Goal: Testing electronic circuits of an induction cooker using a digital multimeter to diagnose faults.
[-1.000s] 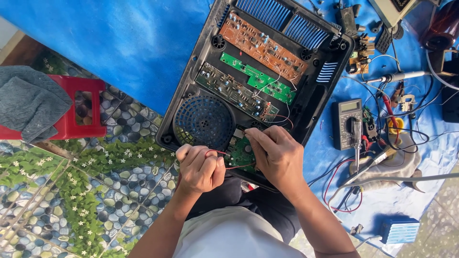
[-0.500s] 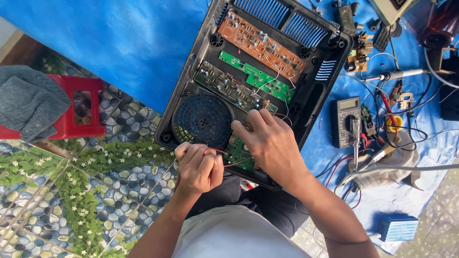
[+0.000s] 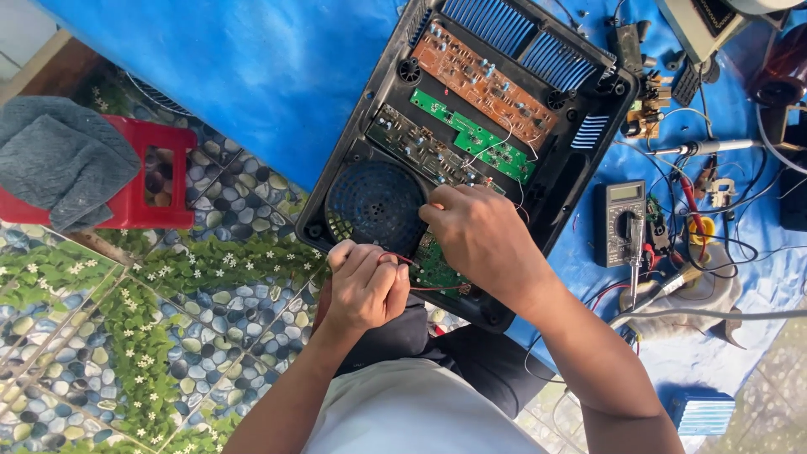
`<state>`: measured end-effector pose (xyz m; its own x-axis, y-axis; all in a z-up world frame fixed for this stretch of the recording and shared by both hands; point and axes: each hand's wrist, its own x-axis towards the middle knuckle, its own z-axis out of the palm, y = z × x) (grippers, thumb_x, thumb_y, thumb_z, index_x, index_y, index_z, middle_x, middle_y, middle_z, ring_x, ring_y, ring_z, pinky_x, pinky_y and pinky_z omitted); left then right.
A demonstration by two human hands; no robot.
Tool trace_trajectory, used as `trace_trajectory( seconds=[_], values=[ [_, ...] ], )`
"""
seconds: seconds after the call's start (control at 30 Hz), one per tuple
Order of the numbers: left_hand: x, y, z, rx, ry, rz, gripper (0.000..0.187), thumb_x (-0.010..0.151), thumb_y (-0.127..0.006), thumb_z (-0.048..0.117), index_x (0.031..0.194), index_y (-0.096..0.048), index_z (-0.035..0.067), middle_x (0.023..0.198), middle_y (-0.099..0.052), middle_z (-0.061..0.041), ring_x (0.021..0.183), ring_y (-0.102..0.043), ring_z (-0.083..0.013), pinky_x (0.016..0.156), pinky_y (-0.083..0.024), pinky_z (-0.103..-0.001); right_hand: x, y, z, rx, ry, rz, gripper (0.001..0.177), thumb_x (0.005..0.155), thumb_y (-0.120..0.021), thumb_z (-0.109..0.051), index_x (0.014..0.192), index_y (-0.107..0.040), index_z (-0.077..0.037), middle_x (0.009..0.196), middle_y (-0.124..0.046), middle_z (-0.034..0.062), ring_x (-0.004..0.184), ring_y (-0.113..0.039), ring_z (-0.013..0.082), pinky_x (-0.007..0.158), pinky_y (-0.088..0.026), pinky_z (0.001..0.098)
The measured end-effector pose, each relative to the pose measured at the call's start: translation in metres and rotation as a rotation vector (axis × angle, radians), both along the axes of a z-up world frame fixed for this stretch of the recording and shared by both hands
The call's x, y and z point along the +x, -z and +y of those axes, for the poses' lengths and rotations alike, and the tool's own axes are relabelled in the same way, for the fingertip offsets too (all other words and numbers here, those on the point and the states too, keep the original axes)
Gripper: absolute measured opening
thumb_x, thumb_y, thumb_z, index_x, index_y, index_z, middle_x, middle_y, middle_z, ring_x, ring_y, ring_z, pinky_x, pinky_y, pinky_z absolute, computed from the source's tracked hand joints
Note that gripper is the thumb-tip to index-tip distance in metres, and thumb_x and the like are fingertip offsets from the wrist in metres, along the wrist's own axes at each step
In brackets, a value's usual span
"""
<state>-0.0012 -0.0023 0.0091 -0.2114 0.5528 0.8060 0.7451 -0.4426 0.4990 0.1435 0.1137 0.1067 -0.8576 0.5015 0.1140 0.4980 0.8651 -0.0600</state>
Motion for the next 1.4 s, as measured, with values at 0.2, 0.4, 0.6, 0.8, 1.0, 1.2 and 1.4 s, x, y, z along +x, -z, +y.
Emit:
trace_trajectory(
  seconds=[0.2, 0.4, 0.6, 0.8, 1.0, 1.2, 1.4],
  values=[
    [-0.001, 0.0, -0.001, 0.009, 0.005, 0.009, 0.037, 0.102, -0.062, 0.018, 0.066, -0.056, 0.012, 0.064, -0.055, -0.004, 0.06, -0.06, -0.0198, 0.077, -0.037, -0.034, 0.0, -0.008, -0.006, -0.047, 0.008, -0.01, 0.027, 0.1, -0.059, 0.0, 0.08, -0.074, -0.011, 0.086, -0.071, 0.0052, 0.08, -0.072, 0.026, 0.069, -0.055, 0.0343],
    [0.001, -0.01, 0.0, -0.009, -0.002, -0.001, 0.038, 0.105, -0.059, 0.018, 0.068, -0.055, 0.012, 0.064, -0.052, -0.004, 0.06, -0.058, -0.0205, 0.077, -0.038, -0.033, -0.002, -0.016, -0.005, 0.028, -0.066, -0.229, 0.023, 0.094, -0.064, 0.003, 0.086, -0.079, -0.013, 0.092, -0.076, 0.003, 0.092, -0.076, 0.02, 0.076, -0.057, 0.0289],
    [-0.008, -0.043, 0.0, -0.128, 0.088, 0.12, 0.027, 0.104, -0.049, 0.012, 0.077, -0.051, 0.006, 0.068, -0.053, -0.007, 0.06, -0.053, -0.0229, 0.078, -0.035, -0.037, -0.005, 0.001, 0.002, -0.01, -0.07, -0.35, 0.018, 0.094, -0.063, -0.002, 0.085, -0.07, -0.016, 0.086, -0.062, 0.0042, 0.075, -0.063, 0.0209, 0.058, -0.055, 0.0344],
    [-0.007, -0.048, -0.005, -0.161, 0.098, 0.123, 0.031, 0.105, -0.048, 0.013, 0.074, -0.048, 0.008, 0.07, -0.051, -0.006, 0.063, -0.052, -0.0235, 0.079, -0.035, -0.037, -0.011, 0.004, 0.0, -0.006, -0.073, -0.386, 0.029, 0.096, -0.068, -0.002, 0.072, -0.073, -0.017, 0.077, -0.065, 0.0018, 0.073, -0.062, 0.0171, 0.062, -0.057, 0.0317],
    [-0.008, -0.057, -0.009, -0.154, 0.07, 0.116, 0.031, 0.104, -0.049, 0.012, 0.073, -0.048, 0.009, 0.069, -0.052, -0.004, 0.063, -0.051, -0.0215, 0.082, -0.037, -0.036, -0.009, -0.004, 0.007, -0.071, -0.099, -0.457, 0.018, 0.098, -0.068, -0.006, 0.086, -0.077, -0.015, 0.09, -0.068, 0.0044, 0.08, -0.066, 0.0169, 0.067, -0.06, 0.0325],
    [-0.004, -0.04, -0.008, -0.15, 0.062, 0.094, 0.03, 0.103, -0.051, 0.014, 0.073, -0.05, 0.01, 0.068, -0.053, -0.002, 0.061, -0.052, -0.0197, 0.08, -0.037, -0.037, -0.005, -0.018, 0.003, -0.021, -0.079, -0.304, 0.015, 0.099, -0.062, -0.005, 0.108, -0.073, -0.007, 0.103, -0.06, 0.0111, 0.083, -0.06, 0.0237, 0.075, -0.054, 0.0364],
    [-0.002, -0.037, -0.009, -0.16, 0.049, 0.083, 0.033, 0.102, -0.052, 0.015, 0.07, -0.045, 0.012, 0.064, -0.047, -0.002, 0.058, -0.047, -0.0202, 0.079, -0.036, -0.035, -0.008, -0.013, -0.005, 0.041, -0.08, -0.218, 0.019, 0.095, -0.052, 0.002, 0.086, -0.061, -0.012, 0.087, -0.058, 0.0092, 0.069, -0.055, 0.0225, 0.063, -0.049, 0.0366]
  ],
)
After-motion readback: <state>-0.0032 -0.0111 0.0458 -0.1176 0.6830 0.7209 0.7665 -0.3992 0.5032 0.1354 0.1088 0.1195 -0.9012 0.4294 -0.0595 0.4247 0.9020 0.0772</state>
